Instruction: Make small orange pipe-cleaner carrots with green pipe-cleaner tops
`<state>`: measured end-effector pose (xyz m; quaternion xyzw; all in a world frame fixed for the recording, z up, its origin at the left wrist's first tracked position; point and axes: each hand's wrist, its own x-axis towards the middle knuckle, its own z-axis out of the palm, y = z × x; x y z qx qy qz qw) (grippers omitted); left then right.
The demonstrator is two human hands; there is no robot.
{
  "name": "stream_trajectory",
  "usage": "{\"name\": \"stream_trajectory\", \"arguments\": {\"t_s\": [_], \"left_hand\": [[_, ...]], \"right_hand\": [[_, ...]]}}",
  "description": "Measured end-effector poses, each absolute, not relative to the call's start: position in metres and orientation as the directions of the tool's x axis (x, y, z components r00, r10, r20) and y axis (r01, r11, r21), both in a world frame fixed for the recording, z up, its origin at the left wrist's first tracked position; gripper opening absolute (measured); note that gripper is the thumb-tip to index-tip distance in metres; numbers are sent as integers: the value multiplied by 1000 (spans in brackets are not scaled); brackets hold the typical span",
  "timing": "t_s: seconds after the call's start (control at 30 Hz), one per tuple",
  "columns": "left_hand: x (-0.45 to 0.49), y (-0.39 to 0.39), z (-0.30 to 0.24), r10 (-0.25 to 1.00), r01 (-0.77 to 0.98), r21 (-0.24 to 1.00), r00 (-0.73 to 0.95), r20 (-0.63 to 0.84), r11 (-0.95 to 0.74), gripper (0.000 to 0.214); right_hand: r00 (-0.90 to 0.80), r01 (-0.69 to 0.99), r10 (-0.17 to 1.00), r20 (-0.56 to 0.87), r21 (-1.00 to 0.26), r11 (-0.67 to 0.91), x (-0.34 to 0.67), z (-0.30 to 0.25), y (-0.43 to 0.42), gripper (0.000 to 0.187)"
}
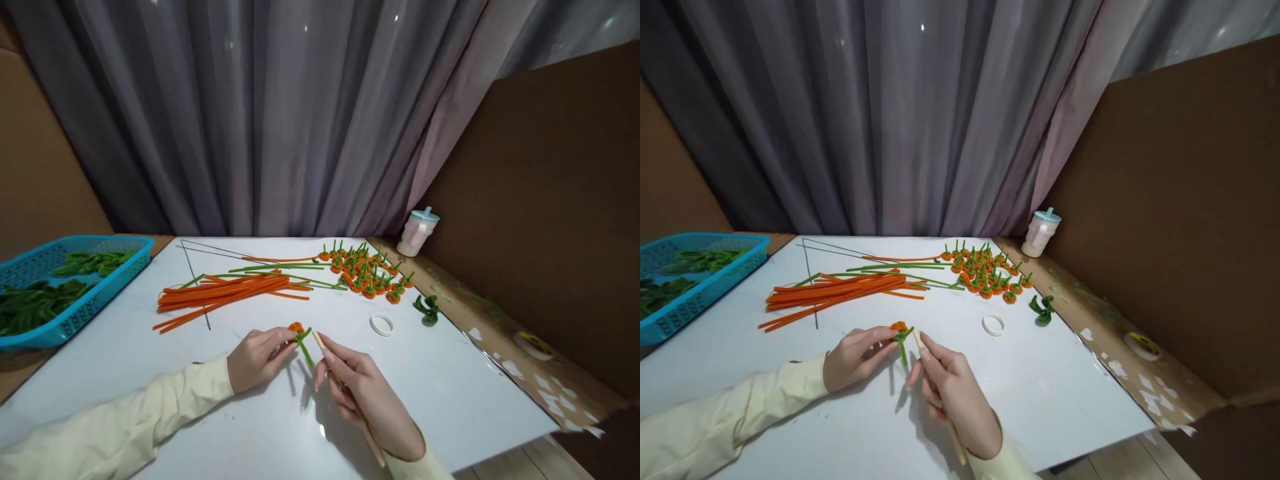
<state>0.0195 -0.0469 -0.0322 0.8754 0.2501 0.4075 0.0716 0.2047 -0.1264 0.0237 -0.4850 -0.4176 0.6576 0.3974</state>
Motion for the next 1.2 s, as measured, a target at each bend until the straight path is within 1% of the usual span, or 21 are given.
{"name": "stream_trajectory", "arguments": {"t_s": [0.07, 0.13, 0.23, 0.37, 0.47, 0.6, 0.67, 0.73, 0.93, 1.0, 1.1, 1.2], "left_hand": [[19, -46, -33, 393, 303, 260, 572, 720, -917, 19], [18, -46, -34, 314, 249, 203, 578, 753, -947, 24], [17, -45, -33, 269, 232, 160, 578, 770, -959, 29], [18, -47, -32, 237, 223, 126, 592, 770, -967, 33], [19, -51, -33, 247, 253, 118, 574, 781, -960, 30], [20, -53, -32, 275, 278, 130, 586, 762, -952, 24], [21, -54, -32, 295, 286, 147, 594, 748, -947, 22], [21, -54, -31, 298, 279, 158, 587, 753, -947, 19], [23, -57, -28, 355, 247, 259, 548, 758, -934, 11], [23, -59, -27, 358, 252, 259, 542, 761, -932, 10], [23, -59, -27, 353, 246, 257, 556, 752, -935, 10], [23, -60, -28, 376, 238, 291, 562, 737, -927, 11]], "right_hand": [[-221, -189, 920, -323, -912, -365, 196, 22, -127, 54], [-250, -213, 912, -324, -901, -378, 191, 22, -126, 51], [-268, -201, 914, -304, -911, -361, 190, 20, -124, 46], [-303, -88, 911, -279, -944, -318, 192, 15, -124, 38], [-277, -2, 933, -232, -970, -242, 191, 11, -126, 39], [-229, 156, 968, -101, -986, -66, 189, 4, -127, 38], [-224, 207, 973, -56, -978, -9, 189, 2, -127, 37], [-224, 220, 973, -52, -976, -2, 190, 1, -127, 37], [-248, 218, 958, -144, -972, -89, 193, 4, -127, 44], [-230, 212, 962, -146, -972, -97, 194, 3, -127, 45], [-237, 222, 963, -132, -972, -78, 194, 1, -128, 46], [-261, 277, 962, -83, -961, -8, 195, 0, -129, 44]]}}
